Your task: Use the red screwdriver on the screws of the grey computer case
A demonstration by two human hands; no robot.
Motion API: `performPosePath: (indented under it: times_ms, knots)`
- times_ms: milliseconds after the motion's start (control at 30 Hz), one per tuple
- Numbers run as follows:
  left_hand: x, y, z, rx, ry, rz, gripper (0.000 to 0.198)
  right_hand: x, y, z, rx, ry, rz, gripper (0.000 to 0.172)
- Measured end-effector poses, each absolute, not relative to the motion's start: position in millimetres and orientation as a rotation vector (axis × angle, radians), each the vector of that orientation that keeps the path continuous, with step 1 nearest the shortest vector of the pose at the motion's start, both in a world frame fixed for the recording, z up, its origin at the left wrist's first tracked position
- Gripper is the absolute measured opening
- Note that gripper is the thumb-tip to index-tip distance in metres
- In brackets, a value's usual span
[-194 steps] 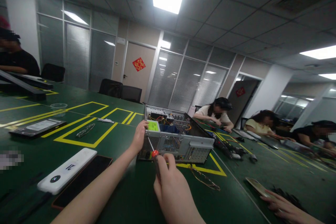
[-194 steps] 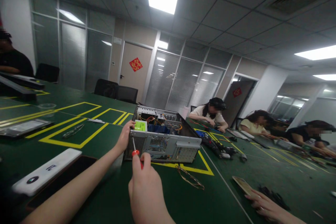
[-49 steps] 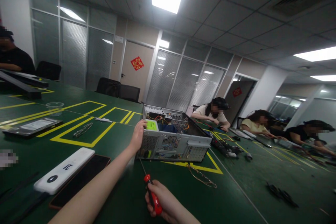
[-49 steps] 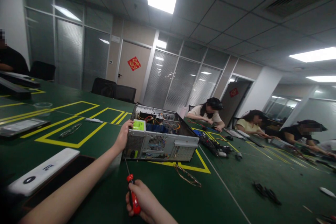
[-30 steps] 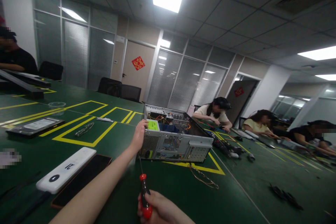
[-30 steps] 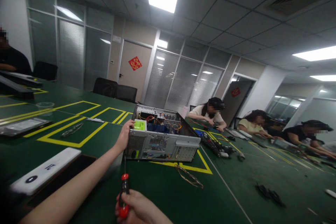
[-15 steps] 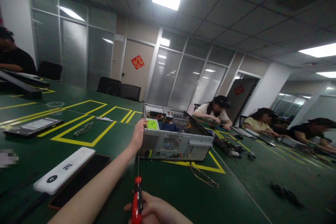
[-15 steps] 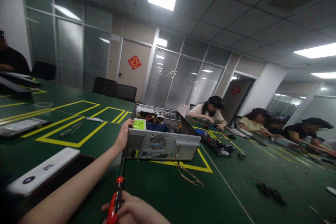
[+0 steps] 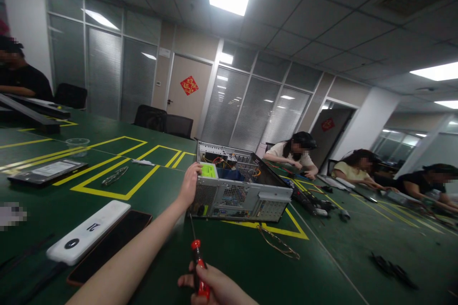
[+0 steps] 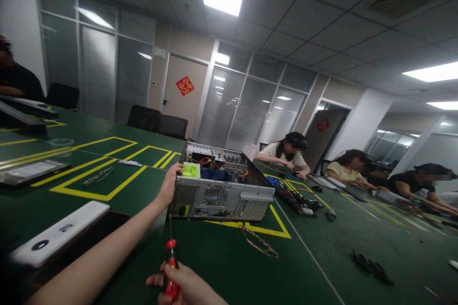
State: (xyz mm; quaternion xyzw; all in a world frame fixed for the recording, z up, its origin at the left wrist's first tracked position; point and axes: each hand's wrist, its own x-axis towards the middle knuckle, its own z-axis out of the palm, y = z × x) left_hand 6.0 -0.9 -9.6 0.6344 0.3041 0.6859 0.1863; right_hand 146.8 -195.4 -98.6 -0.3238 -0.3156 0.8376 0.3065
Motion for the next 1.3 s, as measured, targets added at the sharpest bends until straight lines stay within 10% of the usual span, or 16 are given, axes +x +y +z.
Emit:
performPosePath:
  times_ms: [467, 1300]
  knots:
    - [6, -2, -9, 1.774, 0.847, 1.949, 0.053, 139, -200, -90, -0.776, -0.973, 2.229, 0.081]
    - [5, 1, -12, 1.773, 0.847, 1.944, 0.051, 136, -207, -81, -0.694, -0.942, 2.250, 0.069]
